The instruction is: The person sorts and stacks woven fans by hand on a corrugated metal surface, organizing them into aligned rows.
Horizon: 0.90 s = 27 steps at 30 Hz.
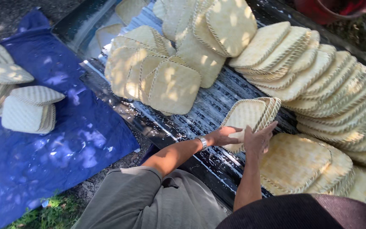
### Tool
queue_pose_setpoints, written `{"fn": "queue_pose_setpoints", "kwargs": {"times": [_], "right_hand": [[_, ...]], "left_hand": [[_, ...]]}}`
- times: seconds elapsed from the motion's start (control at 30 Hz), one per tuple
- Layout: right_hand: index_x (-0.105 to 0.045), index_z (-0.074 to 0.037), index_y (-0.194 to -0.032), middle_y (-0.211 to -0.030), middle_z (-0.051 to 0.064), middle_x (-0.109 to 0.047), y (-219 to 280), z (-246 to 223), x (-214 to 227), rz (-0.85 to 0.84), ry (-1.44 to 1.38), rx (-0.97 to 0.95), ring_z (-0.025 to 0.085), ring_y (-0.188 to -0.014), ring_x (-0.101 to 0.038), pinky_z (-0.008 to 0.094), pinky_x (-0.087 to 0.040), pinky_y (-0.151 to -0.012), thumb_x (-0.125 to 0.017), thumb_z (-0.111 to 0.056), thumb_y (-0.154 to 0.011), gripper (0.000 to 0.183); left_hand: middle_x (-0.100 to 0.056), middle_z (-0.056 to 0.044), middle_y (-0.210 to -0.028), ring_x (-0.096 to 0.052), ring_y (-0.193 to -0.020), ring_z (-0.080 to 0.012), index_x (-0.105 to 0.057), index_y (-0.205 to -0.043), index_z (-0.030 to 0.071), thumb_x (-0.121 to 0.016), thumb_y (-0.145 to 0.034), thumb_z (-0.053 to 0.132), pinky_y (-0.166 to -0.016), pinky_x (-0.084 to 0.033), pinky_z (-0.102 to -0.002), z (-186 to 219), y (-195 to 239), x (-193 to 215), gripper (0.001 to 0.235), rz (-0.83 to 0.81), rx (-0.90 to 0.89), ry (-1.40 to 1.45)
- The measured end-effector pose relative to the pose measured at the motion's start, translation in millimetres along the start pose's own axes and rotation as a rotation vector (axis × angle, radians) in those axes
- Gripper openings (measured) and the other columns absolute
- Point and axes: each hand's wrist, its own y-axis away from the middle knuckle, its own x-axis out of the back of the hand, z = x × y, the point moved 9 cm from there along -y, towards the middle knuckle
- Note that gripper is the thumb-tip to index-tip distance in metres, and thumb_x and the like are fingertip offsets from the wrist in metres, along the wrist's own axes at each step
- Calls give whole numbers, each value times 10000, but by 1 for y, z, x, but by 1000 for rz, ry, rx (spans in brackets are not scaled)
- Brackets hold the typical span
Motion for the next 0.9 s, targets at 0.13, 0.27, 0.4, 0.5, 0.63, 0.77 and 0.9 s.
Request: {"fn": "queue_pose_setpoints", "kwargs": {"times": [0.13,0.27,0.4,0.5,0.63,0.77,0.9], "right_hand": [[-106,31,-1637,-1292,283,-577,2,3,-4,-53,145,-41,402,-1099,-630,542,-518,-893,-716,-185,-812,1048],[-103,30,-1632,-1280,302,-566,5,5,-10,-81,158,-61,400,-1018,-651,496,-541,-851,-712,-185,-796,1056],[-129,61,-1605,-1258,317,-570,5,-5,-9,8,197,18,406,-1035,-644,486,-540,-860,-731,-192,-771,1060],[-126,57,-1600,-1261,313,-568,5,-6,-15,-13,198,-4,408,-1032,-639,498,-533,-862,-739,-194,-783,1052],[-91,79,-1596,-1269,322,-556,10,-8,-20,-67,148,-15,386,-995,-655,468,-569,-819,-728,-144,-789,1052],[-74,119,-1592,-1234,353,-573,21,-29,-18,30,144,185,425,-1044,-639,457,-570,-844,-733,-93,-779,1067],[-88,77,-1611,-1296,393,-546,24,-33,-25,-27,148,130,427,-1007,-671,438,-589,-813,-720,-101,-801,1042]], "left_hand": [[-506,-232,-1531,-456,-1440,-373,-454,-1514,17,-622,-975,477,-1187,-382,-423,-59,42,135,728,694,191,-313],[-246,-300,-1636,-208,-1483,-521,-171,-1616,4,-743,-872,549,-1137,-185,-704,-108,132,281,1086,1170,512,-849],[-229,-207,-1638,-165,-1532,-440,-185,-1579,45,-818,-701,656,-1195,-113,-686,-161,164,343,1242,962,784,-677],[-249,-194,-1633,-175,-1533,-399,-196,-1591,60,-844,-650,626,-1189,-122,-678,-157,163,339,1275,849,829,-694],[-324,-205,-1565,-290,-1483,-384,-301,-1641,27,-844,-676,594,-1199,-200,-647,-131,166,328,1244,925,818,-605],[-502,-236,-1387,-530,-1264,-343,-650,-1285,93,-851,-734,642,-1097,-380,-530,-132,155,311,803,657,886,-473],[-697,-175,-951,-706,-862,-321,-663,-1130,-6,-886,-753,558,-759,-553,-433,-105,152,283,714,720,556,-254]]}}
